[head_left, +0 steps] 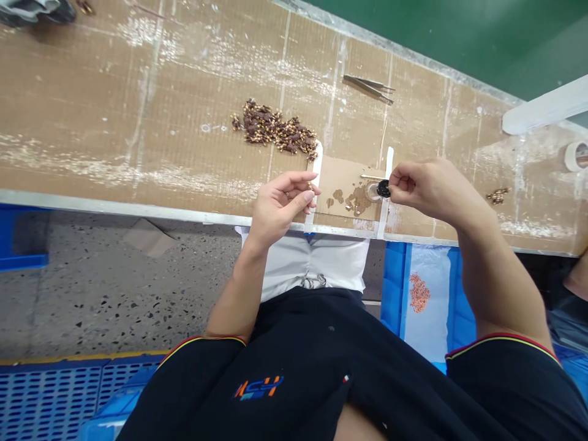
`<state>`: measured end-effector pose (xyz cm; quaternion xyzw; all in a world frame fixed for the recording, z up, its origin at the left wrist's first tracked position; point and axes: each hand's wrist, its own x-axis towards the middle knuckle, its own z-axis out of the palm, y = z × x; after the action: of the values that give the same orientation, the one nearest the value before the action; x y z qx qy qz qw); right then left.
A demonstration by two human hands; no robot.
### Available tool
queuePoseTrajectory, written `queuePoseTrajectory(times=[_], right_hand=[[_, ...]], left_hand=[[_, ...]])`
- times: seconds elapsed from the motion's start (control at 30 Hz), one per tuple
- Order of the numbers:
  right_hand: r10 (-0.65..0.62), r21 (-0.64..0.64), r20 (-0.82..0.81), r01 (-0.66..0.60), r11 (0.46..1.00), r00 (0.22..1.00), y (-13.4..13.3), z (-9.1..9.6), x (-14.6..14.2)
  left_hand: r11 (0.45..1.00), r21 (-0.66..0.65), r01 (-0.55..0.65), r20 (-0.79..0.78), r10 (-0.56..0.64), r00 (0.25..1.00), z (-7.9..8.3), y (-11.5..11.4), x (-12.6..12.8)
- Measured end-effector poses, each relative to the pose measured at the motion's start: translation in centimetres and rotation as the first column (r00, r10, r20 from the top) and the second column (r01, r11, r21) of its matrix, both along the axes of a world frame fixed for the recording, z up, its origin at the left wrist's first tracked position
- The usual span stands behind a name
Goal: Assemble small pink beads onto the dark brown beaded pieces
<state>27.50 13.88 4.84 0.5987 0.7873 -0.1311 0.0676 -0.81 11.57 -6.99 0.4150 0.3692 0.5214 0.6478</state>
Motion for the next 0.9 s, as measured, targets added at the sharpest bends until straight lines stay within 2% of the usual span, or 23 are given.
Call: queuePoseTrajectory(times=[0.13, 0.23, 0.33, 0.4, 0.53, 0.63, 0.77, 0.9], right_hand=[[-0.066, 0.053, -0.085, 0.071, 0.996, 0.994, -1.0, 1.0, -0.6], [-0.093, 0.123, -0.195, 0.118, 0.985, 0.976, -2.6, 1.7, -1.9], [-0.093, 0.168, -0.355, 0.162, 0.973, 0.93, -4.8, 1.4, -3.7], [-0.058, 0.193, -0.502, 0.177, 0.965, 0.863, -6.2, 0.6, -5.1], [0.068, 0.252, -0.747, 0.188, 0.949, 0.662, -8.3, -1.4, -7.7], [0.072, 0.247, -0.806, 0.224, 0.943, 0.587, -9.4, -2.0, -9.0], [0.063, 0.268, -0.818, 0.282, 0.921, 0.572, -10.0, -2.3, -9.9], [0.078, 0.298, -0.821, 0.308, 0.904, 0.565, -10.1, -2.3, -10.1]], left_hand=[[1.0, -0.012, 0.023, 0.006, -0.023, 1.0, 0.1, -0.1, -0.1], [0.999, -0.027, 0.044, 0.012, -0.044, 0.999, 0.3, -0.2, -0.1], [0.997, -0.025, 0.076, 0.041, -0.075, 0.996, 0.6, -0.8, -0.1], [0.994, -0.024, 0.103, 0.054, -0.101, 0.993, 1.0, -1.5, 0.1], [0.991, 0.009, 0.132, 0.097, -0.133, 0.986, 2.0, -3.3, 0.7], [0.992, 0.064, 0.112, 0.117, -0.119, 0.986, 2.8, -4.3, 1.4], [0.983, 0.172, 0.066, 0.13, -0.089, 0.988, 3.4, -4.7, 1.8], [0.97, 0.233, 0.063, 0.054, -0.078, 0.996, 3.5, -4.5, 1.7]])
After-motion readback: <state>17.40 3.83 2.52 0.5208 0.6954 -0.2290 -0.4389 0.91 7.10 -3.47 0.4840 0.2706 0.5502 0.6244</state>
